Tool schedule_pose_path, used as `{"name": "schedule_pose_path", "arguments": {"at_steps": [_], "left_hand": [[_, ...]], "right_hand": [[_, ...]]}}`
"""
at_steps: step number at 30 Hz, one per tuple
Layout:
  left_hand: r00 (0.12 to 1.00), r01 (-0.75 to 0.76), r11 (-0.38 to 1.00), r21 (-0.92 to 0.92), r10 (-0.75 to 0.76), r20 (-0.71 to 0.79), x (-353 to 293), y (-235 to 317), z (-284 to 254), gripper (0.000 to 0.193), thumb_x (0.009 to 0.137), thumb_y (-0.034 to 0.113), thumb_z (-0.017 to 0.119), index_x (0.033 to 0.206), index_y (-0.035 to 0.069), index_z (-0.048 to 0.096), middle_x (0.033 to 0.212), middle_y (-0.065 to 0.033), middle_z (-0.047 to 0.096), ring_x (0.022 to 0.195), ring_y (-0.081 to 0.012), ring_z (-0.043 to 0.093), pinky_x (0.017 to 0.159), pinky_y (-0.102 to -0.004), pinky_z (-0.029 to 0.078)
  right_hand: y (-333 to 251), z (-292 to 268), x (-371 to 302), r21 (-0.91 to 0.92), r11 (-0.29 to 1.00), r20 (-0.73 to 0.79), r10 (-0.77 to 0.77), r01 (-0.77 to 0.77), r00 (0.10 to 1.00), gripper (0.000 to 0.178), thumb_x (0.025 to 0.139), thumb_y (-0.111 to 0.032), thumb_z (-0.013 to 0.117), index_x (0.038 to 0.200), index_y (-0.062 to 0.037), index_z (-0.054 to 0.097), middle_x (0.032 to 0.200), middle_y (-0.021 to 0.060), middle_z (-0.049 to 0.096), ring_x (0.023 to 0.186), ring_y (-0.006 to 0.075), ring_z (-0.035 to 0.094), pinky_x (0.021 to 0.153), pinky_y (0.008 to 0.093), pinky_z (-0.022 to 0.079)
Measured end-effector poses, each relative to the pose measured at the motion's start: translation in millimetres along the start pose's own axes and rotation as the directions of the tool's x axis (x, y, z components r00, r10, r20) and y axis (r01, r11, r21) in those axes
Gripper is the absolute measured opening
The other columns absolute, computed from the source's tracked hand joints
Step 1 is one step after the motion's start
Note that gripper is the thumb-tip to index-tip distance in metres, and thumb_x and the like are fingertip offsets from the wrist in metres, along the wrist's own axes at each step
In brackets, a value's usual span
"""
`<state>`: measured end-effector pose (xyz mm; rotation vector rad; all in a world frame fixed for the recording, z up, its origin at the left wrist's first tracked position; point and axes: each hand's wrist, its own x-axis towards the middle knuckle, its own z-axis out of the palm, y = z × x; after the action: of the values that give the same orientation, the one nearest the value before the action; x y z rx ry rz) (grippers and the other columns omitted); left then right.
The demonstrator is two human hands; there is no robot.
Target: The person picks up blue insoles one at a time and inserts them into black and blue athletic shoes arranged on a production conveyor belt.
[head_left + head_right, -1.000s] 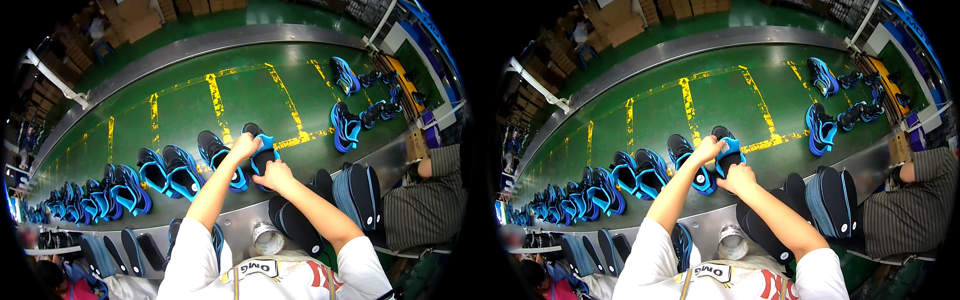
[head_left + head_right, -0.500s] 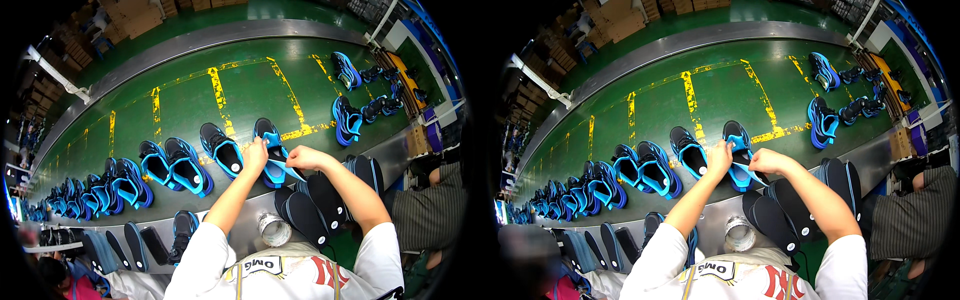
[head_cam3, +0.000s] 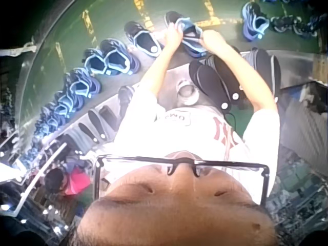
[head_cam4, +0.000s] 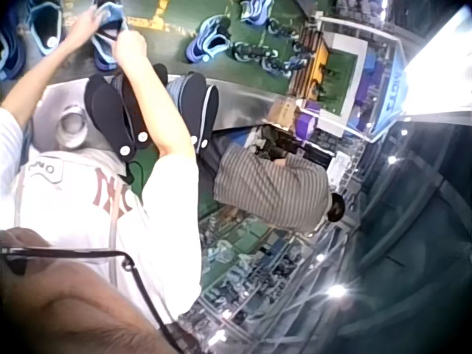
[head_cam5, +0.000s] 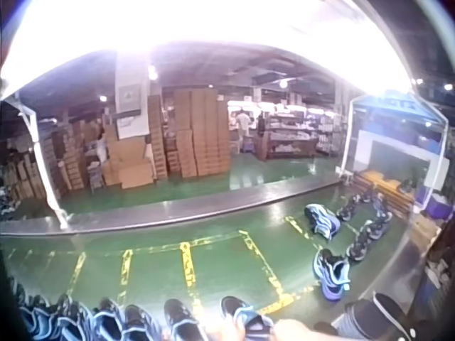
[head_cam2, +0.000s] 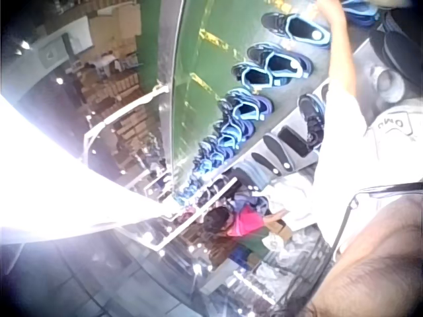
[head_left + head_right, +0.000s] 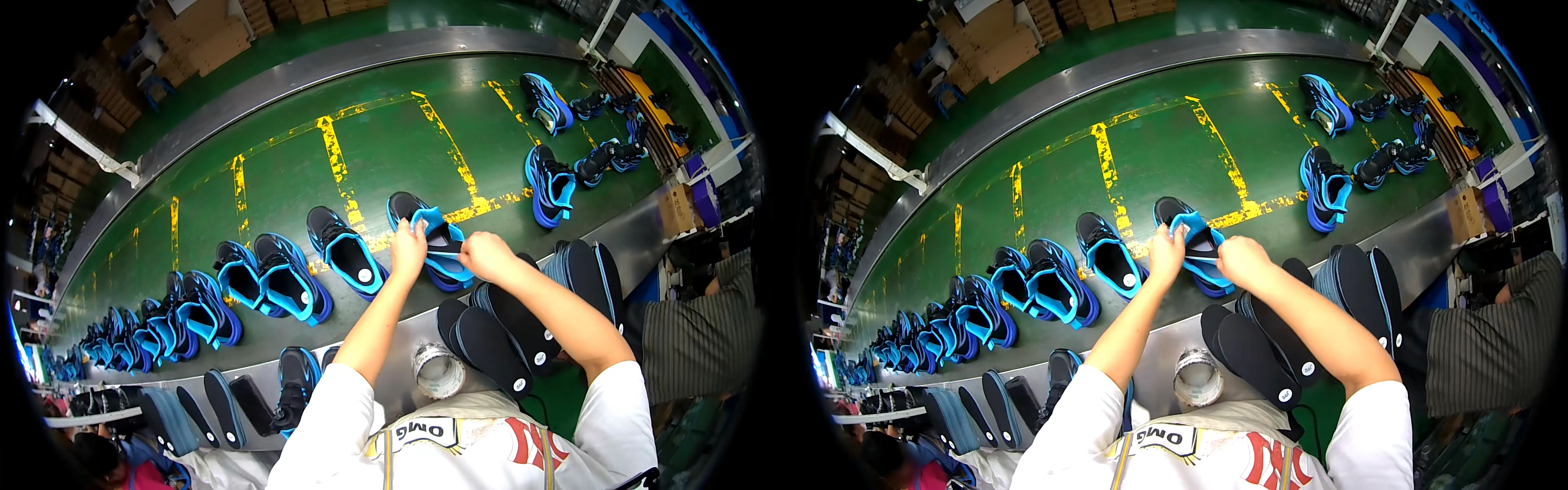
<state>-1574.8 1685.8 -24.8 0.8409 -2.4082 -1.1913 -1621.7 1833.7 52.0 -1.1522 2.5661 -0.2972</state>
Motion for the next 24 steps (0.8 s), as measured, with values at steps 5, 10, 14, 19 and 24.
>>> {"name": "schedule_pose_path", "arguments": {"at_steps": [5,10,14,19,24], "left_hand": [[0.981,-0.069,0.990,-0.126,0.090,0.171,13,-3,-5,0.043,0.077,0.029,0.059,0.098,-0.007,0.054,0.075,-0.0224,0.060,0.072,-0.0307,0.061,0.063,-0.0373,0.046],[0.949,-0.158,0.987,-0.023,0.158,0.273,8,17,-22,0.042,0.078,0.029,0.057,0.101,-0.007,0.053,0.074,-0.0217,0.060,0.072,-0.0325,0.061,0.063,-0.0374,0.046],[0.935,-0.232,0.973,0.001,0.223,0.276,7,28,-22,0.043,0.079,0.030,0.056,0.102,-0.006,0.052,0.073,-0.0227,0.059,0.072,-0.0354,0.059,0.062,-0.0388,0.046],[0.940,-0.116,0.993,-0.008,0.112,0.322,17,16,-25,0.042,0.078,0.032,0.058,0.100,-0.004,0.055,0.072,-0.0185,0.060,0.069,-0.0263,0.060,0.061,-0.0343,0.046],[0.935,0.051,0.982,-0.184,0.018,0.354,24,6,-28,0.047,0.076,0.035,0.061,0.098,-0.006,0.056,0.074,-0.0116,0.061,0.070,-0.0133,0.055,0.061,-0.0277,0.044]], "right_hand": [[12,0,13,0.195,0.935,0.139,0.274,-0.297,0.952,0.016,0.063,-0.016,0.063,0.065,0.0000,0.063,0.067,0.0190,0.060,0.067,0.0314,0.060,0.065,0.0375,0.048],[-8,29,15,0.140,0.965,0.094,0.208,-0.220,0.973,0.015,0.066,-0.004,0.052,0.072,0.0047,0.062,0.076,0.0269,0.058,0.077,0.0352,0.059,0.070,0.0402,0.048],[-13,44,23,-0.054,0.997,0.008,0.046,-0.046,0.999,0.014,0.074,-0.007,0.048,0.083,0.0006,0.057,0.095,0.0185,0.052,0.074,0.0298,0.060,0.066,0.0372,0.050],[1,59,13,-0.173,0.983,-0.209,-0.101,0.065,0.973,0.020,0.074,-0.018,0.054,0.085,-0.0015,0.056,0.095,0.0173,0.050,0.077,0.0291,0.057,0.067,0.0360,0.048],[-17,23,-1,-0.184,0.980,0.058,0.089,-0.077,0.994,0.033,0.067,-0.031,0.063,0.083,-0.0025,0.060,0.097,0.0205,0.053,0.081,0.0303,0.056,0.070,0.0373,0.048]]}}
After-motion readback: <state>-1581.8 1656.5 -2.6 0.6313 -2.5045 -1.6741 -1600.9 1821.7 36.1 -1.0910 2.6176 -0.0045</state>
